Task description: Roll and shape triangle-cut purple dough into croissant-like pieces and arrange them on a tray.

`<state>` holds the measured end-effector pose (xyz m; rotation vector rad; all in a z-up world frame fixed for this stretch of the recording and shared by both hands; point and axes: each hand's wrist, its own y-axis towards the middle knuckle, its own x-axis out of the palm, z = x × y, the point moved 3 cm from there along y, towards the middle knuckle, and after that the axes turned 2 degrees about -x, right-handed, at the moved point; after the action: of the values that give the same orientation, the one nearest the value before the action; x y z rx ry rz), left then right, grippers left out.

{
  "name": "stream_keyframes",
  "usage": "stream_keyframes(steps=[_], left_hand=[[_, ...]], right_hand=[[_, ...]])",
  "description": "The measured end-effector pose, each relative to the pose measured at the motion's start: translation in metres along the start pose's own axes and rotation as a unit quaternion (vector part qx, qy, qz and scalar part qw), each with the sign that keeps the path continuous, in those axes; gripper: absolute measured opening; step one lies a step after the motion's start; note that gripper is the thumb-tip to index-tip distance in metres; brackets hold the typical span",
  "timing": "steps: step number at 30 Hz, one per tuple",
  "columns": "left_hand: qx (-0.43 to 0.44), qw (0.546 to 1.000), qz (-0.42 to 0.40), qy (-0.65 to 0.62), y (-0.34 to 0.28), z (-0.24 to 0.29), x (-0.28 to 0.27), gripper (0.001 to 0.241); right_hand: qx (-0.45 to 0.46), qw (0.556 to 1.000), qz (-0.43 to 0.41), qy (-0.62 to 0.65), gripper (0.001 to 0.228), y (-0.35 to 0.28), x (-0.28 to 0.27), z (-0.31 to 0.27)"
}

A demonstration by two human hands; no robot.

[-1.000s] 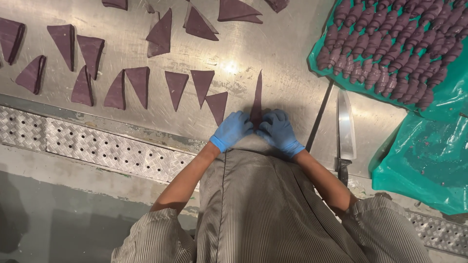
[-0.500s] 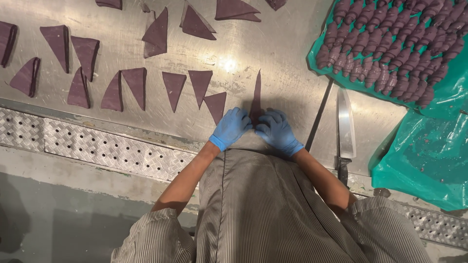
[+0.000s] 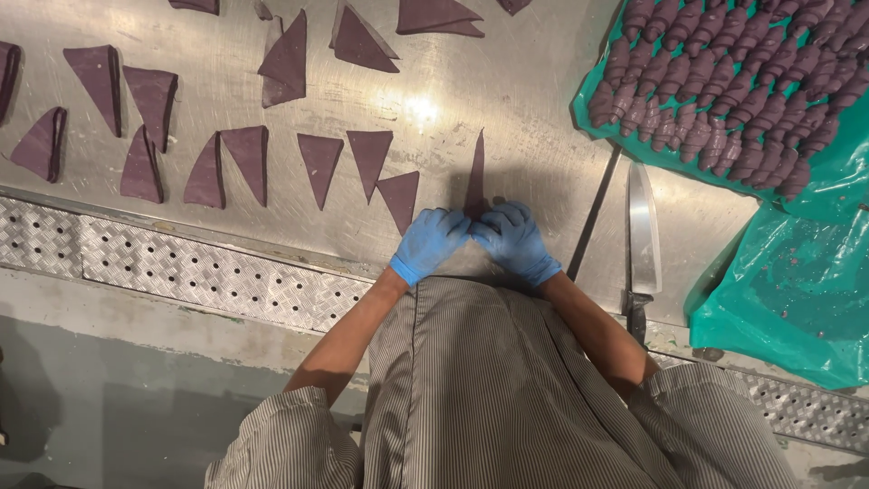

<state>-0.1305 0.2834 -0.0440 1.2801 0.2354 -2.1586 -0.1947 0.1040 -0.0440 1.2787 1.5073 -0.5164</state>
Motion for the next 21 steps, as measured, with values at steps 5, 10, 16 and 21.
stream_keyframes(steps=[5, 10, 16, 21], left_hand=[[-0.012, 1.0, -0.022, -0.011, 0.001, -0.005, 0.004, 0.022], [0.019, 0.999, 0.028, -0.007, 0.007, -0.007, -0.003, 0.025], [-0.032, 0.998, -0.003, -0.047, 0.014, -0.015, 0.005, 0.025], [-0.041, 0.997, 0.007, -0.059, 0.021, -0.015, 0.002, 0.029]], right_hand=[[0.009, 1.0, 0.003, -0.006, 0.017, -0.002, 0.001, 0.003], [0.018, 1.0, 0.006, 0.01, 0.019, 0.002, 0.001, 0.005], [0.027, 0.999, 0.007, 0.025, 0.027, 0.012, -0.007, 0.013], [0.023, 1.0, 0.005, 0.017, 0.032, 0.017, -0.003, 0.021]])
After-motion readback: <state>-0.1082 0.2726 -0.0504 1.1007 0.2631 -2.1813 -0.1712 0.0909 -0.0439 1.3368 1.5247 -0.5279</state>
